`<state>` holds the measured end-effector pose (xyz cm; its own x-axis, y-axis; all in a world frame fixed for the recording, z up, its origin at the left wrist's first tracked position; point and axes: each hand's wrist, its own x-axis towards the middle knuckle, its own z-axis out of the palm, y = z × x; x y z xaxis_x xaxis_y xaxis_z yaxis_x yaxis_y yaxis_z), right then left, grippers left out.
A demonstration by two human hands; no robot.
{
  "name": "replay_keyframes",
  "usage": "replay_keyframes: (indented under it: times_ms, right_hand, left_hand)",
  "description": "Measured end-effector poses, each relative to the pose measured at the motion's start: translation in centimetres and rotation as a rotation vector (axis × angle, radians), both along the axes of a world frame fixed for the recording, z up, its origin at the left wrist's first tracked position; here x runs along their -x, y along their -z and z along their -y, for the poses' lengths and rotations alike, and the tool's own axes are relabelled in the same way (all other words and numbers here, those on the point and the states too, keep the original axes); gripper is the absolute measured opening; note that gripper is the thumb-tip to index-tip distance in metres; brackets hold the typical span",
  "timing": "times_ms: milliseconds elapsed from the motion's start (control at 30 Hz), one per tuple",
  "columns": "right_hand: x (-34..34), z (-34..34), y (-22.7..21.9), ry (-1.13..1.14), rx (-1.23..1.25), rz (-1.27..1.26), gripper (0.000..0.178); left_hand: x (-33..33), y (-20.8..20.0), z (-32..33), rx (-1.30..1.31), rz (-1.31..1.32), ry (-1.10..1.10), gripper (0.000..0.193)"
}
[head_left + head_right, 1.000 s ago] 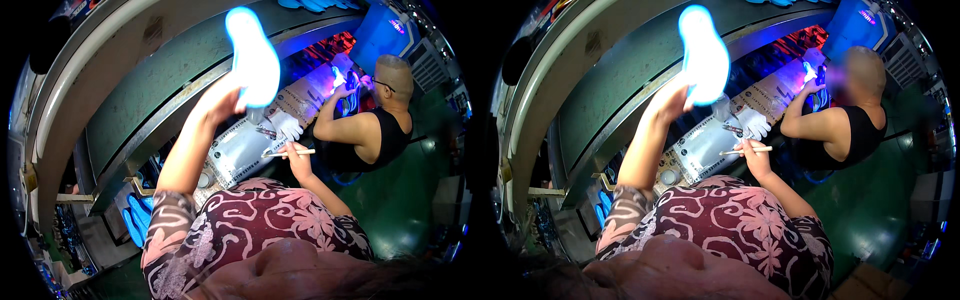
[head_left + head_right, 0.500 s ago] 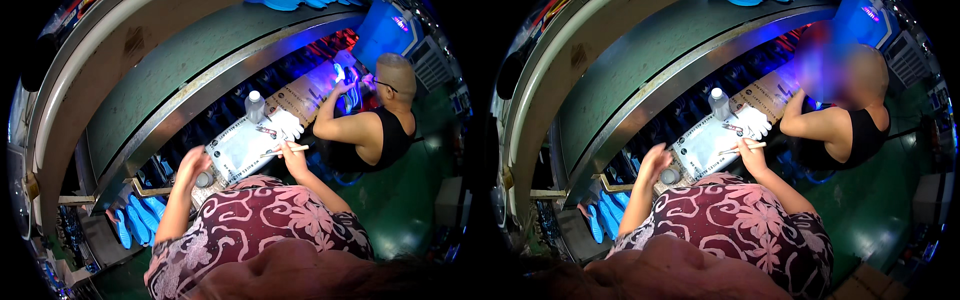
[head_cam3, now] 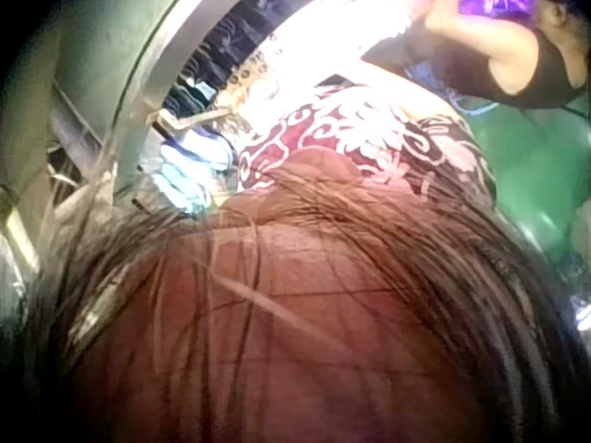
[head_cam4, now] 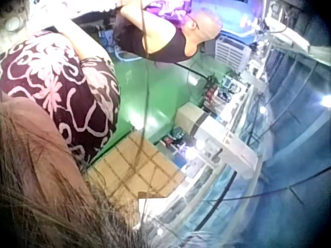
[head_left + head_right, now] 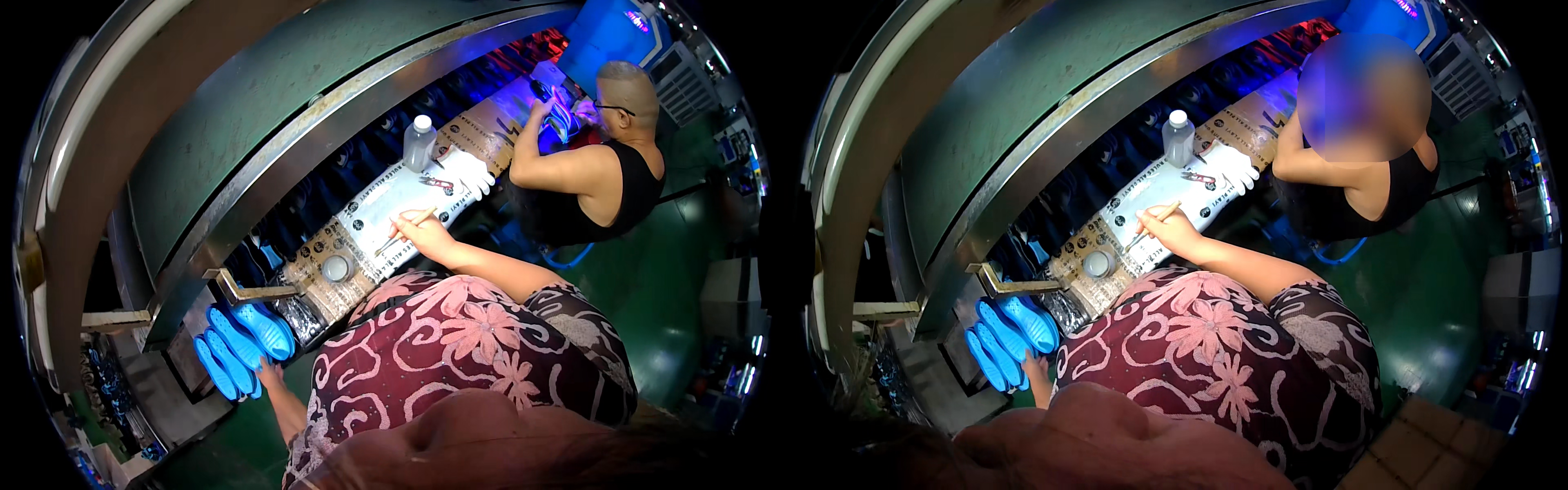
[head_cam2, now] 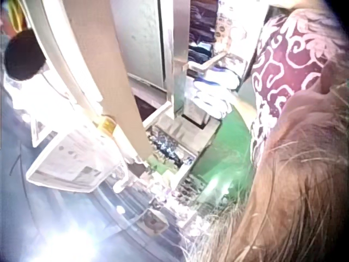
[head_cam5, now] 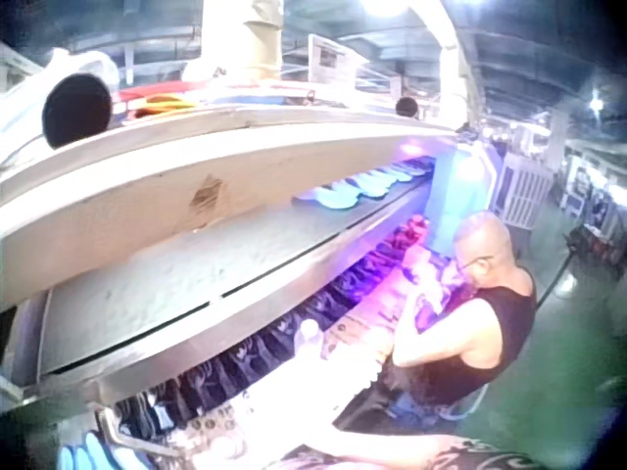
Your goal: The person applies adhesive to the inner soles of blue shoes using a brush, handling the shoes one by one and dipping the brush into a small container on the workbench.
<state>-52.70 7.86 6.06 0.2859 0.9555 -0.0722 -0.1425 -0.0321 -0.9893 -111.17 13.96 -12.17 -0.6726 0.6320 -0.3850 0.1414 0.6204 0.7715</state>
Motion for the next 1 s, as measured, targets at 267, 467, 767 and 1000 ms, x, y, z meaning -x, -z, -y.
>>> replay_keyframes:
  times_ms: [267, 467, 767, 1000]
  right_hand:
    - [0.0, -0.3, 2.1, -0.051, 0.080, 0.171, 0.034]
    - [0.8, -0.9, 2.9, -0.010, 0.180, 0.218, 0.033]
    - [2.5, -3.5, 4.3, -0.070, 0.103, 0.195, 0.030]
    - [4.8, -6.7, 7.6, -0.237, 0.052, 0.343, 0.021]
  left_hand:
    - [-2.4, 0.8, -0.8, -0.149, 0.133, 0.007, 0.056]
    - [-7.4, -2.3, 0.2, 0.113, -0.615, 0.304, 0.064]
    - [-3.5, -6.2, -1.3, 0.051, -0.795, 0.048, 0.053]
    - [0.9, -2.7, -1.4, 0.132, -0.517, 0.140, 0.056]
